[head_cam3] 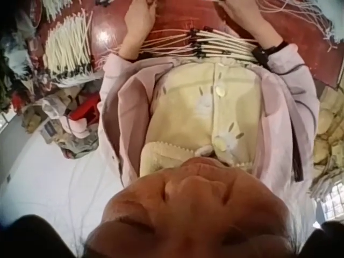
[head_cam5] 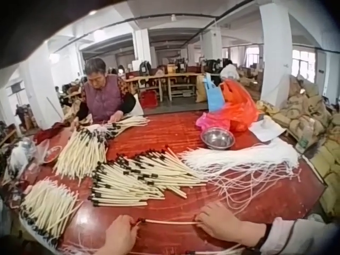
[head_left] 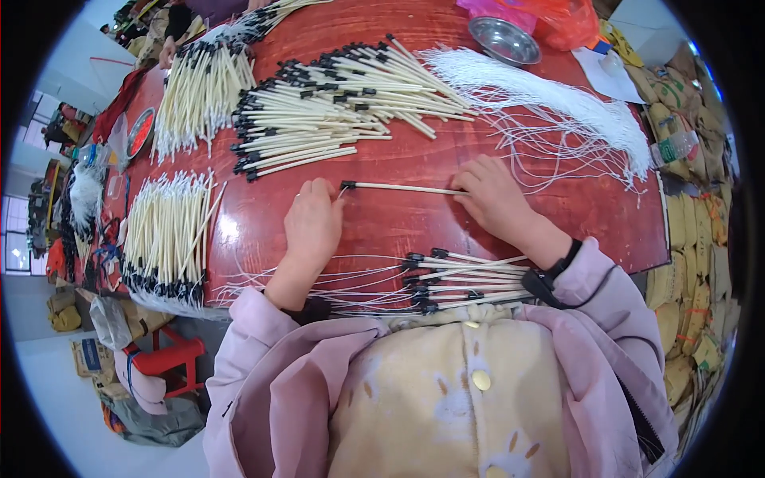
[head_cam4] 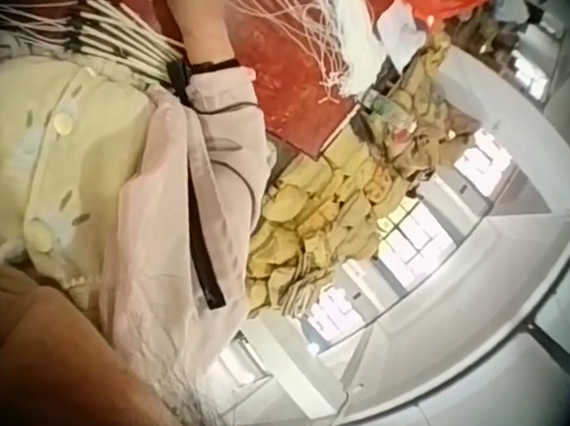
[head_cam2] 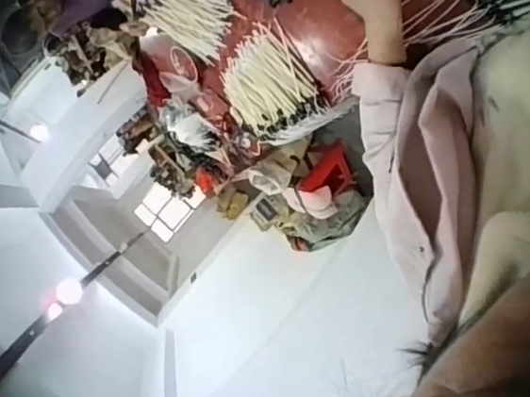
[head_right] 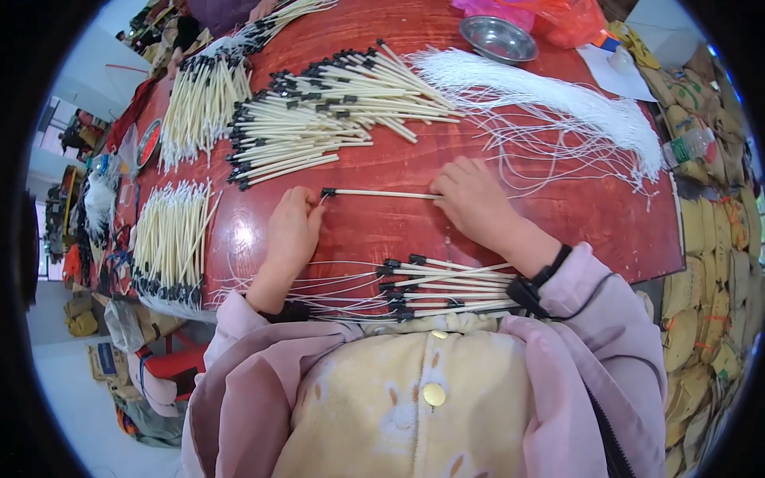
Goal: Arranging thin wooden sticks on a table for bundling or sorting.
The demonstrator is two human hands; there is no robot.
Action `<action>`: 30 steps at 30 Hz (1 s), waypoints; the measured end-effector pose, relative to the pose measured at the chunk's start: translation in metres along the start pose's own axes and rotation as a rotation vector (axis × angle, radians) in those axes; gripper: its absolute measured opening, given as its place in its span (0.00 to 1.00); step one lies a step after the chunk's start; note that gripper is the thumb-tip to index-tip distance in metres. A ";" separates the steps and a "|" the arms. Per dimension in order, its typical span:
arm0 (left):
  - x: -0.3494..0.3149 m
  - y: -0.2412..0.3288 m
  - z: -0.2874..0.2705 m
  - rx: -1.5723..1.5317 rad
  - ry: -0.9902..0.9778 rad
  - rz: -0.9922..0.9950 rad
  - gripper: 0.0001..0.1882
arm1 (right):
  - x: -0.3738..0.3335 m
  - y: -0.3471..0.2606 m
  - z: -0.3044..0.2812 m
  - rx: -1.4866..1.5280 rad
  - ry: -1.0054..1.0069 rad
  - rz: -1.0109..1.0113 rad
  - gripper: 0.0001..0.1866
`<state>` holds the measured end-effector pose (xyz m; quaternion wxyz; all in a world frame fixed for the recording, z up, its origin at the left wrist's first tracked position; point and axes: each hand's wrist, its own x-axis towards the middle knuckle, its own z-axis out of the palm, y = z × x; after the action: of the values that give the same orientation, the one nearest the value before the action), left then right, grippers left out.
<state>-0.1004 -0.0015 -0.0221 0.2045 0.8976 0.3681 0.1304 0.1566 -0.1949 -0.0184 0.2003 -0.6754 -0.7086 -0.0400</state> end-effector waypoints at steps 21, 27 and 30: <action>-0.118 -0.123 -0.146 0.514 -0.090 -0.183 0.09 | -0.102 -0.006 -0.107 0.315 -0.280 0.176 0.15; -0.032 -0.005 -0.096 0.154 0.083 0.204 0.13 | -0.099 0.017 -0.082 0.112 -0.050 0.281 0.32; 0.010 0.061 -0.048 0.019 -0.070 0.420 0.14 | -0.091 0.023 -0.064 0.006 -0.063 0.314 0.38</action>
<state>-0.0744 -0.0208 0.0490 0.1769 0.9605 0.1670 0.1353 0.1949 -0.2992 0.0048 0.1834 -0.7782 -0.6005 0.0151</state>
